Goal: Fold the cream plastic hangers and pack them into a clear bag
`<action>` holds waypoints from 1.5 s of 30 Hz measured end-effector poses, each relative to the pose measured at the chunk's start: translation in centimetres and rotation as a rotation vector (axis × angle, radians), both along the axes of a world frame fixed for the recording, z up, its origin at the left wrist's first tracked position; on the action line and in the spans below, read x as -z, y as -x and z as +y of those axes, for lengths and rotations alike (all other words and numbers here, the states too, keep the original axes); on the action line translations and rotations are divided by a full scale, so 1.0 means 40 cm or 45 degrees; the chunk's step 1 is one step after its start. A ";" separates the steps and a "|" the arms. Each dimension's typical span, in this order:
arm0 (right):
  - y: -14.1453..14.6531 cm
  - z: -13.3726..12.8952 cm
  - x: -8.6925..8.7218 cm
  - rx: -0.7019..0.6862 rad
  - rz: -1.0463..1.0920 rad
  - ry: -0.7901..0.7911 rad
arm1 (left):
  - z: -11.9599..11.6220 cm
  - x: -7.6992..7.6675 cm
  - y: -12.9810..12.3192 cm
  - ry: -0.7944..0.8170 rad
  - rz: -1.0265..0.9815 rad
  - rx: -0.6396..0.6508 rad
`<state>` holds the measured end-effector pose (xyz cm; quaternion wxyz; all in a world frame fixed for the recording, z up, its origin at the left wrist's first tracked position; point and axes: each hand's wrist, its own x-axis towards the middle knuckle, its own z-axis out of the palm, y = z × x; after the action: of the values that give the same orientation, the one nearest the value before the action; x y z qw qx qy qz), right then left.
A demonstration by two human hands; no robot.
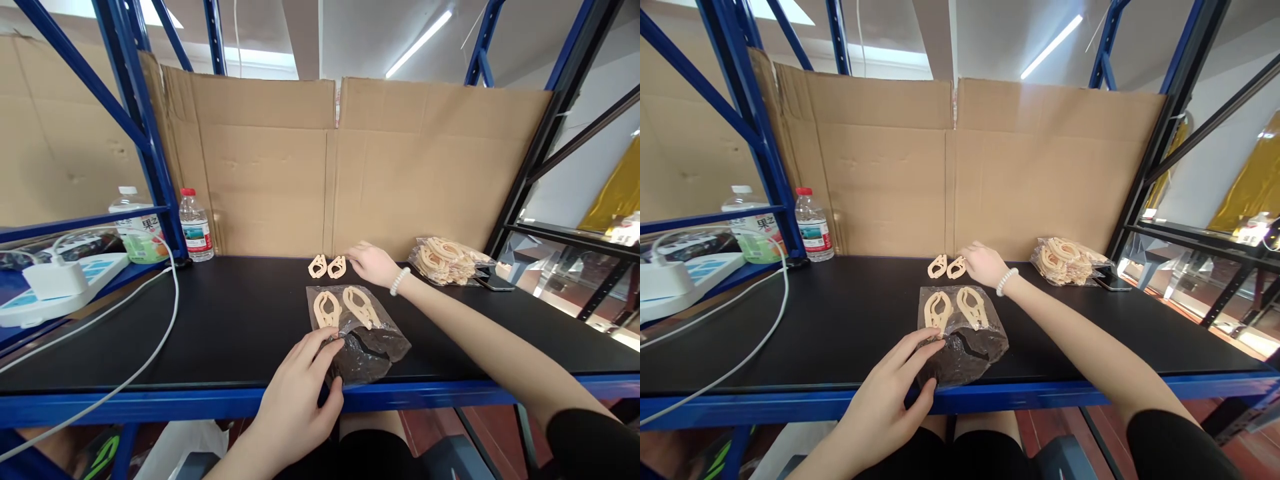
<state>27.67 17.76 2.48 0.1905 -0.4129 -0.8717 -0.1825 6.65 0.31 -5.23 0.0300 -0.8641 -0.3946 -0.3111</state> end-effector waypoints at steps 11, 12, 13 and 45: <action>0.027 0.260 0.118 0.105 -0.450 0.220 | -0.003 -0.006 0.007 0.164 -0.055 0.011; 0.026 0.258 0.123 0.107 -0.449 0.234 | -0.003 -0.007 0.007 0.165 -0.064 0.012; 0.022 0.254 0.126 0.110 -0.447 0.246 | -0.003 -0.008 0.006 0.168 -0.072 0.013; -0.207 -0.148 0.022 -0.080 1.263 0.295 | -0.011 -0.003 -0.003 0.133 -0.098 0.006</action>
<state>35.95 11.85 1.61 0.5397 -0.4420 -0.7028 0.1392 6.75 -0.11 -5.09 -0.0311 -0.8528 -0.4092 -0.3231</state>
